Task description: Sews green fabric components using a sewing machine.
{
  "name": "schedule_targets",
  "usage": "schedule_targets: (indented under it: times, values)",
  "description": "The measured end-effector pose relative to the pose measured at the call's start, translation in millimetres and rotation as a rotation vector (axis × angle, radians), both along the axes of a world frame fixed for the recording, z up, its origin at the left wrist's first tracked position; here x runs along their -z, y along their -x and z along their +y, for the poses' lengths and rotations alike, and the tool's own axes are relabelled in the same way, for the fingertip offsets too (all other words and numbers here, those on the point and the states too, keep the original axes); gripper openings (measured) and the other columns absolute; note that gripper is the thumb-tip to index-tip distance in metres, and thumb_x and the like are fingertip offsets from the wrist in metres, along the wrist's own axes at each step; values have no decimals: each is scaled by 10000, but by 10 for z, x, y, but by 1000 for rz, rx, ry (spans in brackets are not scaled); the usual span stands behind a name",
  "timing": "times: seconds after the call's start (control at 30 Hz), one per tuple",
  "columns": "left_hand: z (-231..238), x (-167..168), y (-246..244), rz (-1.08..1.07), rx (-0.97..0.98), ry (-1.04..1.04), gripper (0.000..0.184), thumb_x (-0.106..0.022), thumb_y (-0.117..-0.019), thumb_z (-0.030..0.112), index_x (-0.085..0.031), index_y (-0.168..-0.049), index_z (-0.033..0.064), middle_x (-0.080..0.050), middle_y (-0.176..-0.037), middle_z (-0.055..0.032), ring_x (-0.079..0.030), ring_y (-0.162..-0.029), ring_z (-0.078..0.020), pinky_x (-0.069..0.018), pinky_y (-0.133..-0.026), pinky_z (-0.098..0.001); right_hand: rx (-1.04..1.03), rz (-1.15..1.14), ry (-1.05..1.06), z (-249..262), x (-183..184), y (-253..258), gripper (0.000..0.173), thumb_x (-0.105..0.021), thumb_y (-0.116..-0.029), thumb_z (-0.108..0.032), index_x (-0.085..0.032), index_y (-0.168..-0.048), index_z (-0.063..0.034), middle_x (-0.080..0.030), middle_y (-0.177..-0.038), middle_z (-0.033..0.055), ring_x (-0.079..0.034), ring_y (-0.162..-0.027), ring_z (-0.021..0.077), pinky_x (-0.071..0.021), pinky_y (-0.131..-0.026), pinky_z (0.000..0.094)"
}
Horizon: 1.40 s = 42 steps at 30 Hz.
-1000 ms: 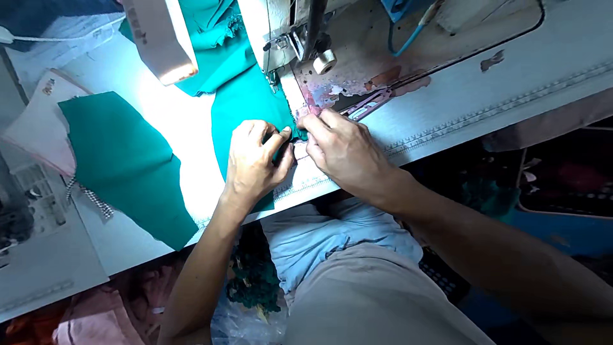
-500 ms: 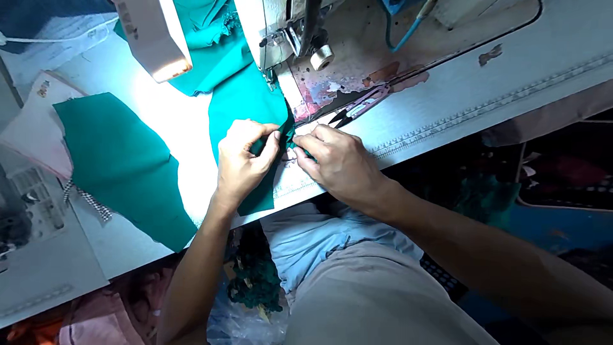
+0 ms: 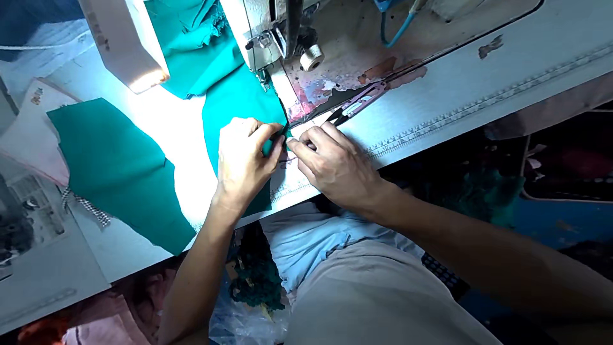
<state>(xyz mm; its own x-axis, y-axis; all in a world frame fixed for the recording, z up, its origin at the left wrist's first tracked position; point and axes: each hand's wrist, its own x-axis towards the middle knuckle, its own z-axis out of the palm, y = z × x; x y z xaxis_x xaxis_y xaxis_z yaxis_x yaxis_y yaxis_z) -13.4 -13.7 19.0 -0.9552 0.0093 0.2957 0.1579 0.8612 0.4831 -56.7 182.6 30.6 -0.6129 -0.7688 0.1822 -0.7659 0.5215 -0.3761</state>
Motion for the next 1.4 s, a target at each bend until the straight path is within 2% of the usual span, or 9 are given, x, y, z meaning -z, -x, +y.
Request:
schedule_targets:
  times: [0.13,0.23,0.33,0.5,0.67,0.83,0.93,1.1,1.4]
  values:
    - [19,-18,2,-20,-3,25,189,-676,-946,224,-777,-1084,143,-711,-932,-56,-636,-967,-236,-446,-881,-417,10,8,23,-1,35,-12,239,-582,-999,-116,-724,-1175,-40,-643,-1053,160,-607,-1030,336,-522,-825,402]
    - [31,-40,-22,-5,1,19,186,-701,-951,226,-794,-1089,144,-717,-925,-55,-639,-951,-225,-454,-885,-403,4,32,-37,15,21,-17,270,-540,-1017,-165,-719,-1196,-69,-643,-1226,159,-570,-1179,347,-496,-891,435]
    - [69,-45,-59,12,26,-22,164,-731,-945,193,-793,-1076,119,-696,-912,-60,-620,-942,-220,-440,-894,-402,-3,16,-4,53,55,-17,275,-542,-1012,-155,-721,-1204,-76,-649,-1212,149,-574,-1174,342,-486,-899,440]
    - [26,-64,-54,-87,95,4,324,-575,-963,233,-775,-1199,137,-679,-983,-86,-593,-997,-261,-400,-926,-467,2,2,14,106,91,-24,310,-558,-1003,-170,-717,-1261,-101,-653,-1212,132,-564,-1172,336,-465,-909,441]
    - [-102,36,-29,-36,126,43,295,-592,-957,193,-790,-1175,219,-643,-982,-82,-566,-1017,-272,-367,-938,-484,-36,72,29,103,121,18,310,-525,-1009,-163,-728,-1237,-110,-580,-1467,86,-502,-1319,327,-420,-1012,463]
    - [-175,112,-2,19,144,-32,212,-659,-973,235,-792,-1135,209,-668,-1218,-97,-526,-1264,-302,-321,-1103,-526,-106,122,45,152,194,78,332,-512,-1019,-206,-721,-1255,-103,-642,-1403,68,-555,-1289,313,-434,-1024,467]
    - [-212,55,-87,17,199,37,232,-646,-967,206,-785,-1148,167,-676,-1357,-42,-466,-1427,-345,-231,-1208,-637,-117,130,-14,139,165,51,360,-505,-1014,-255,-715,-1256,-91,-648,-1392,87,-595,-1225,321,-439,-1003,487]
    - [-249,41,-113,-30,230,167,313,-584,-980,220,-752,-1244,217,-654,-1402,12,-486,-1425,-320,-215,-1171,-728,-119,164,-58,100,136,45,363,-495,-1014,-297,-720,-1230,-112,-651,-1369,83,-607,-1164,305,-429,-996,490]
    - [-550,98,222,-16,255,157,376,-488,-1022,249,-711,-1324,222,-632,-1438,23,-478,-1439,-302,-202,-1165,-732,-97,170,-95,-204,98,366,404,-452,-1028,-358,-705,-1223,-111,-658,-1368,80,-602,-1213,320,-410,-1014,517]
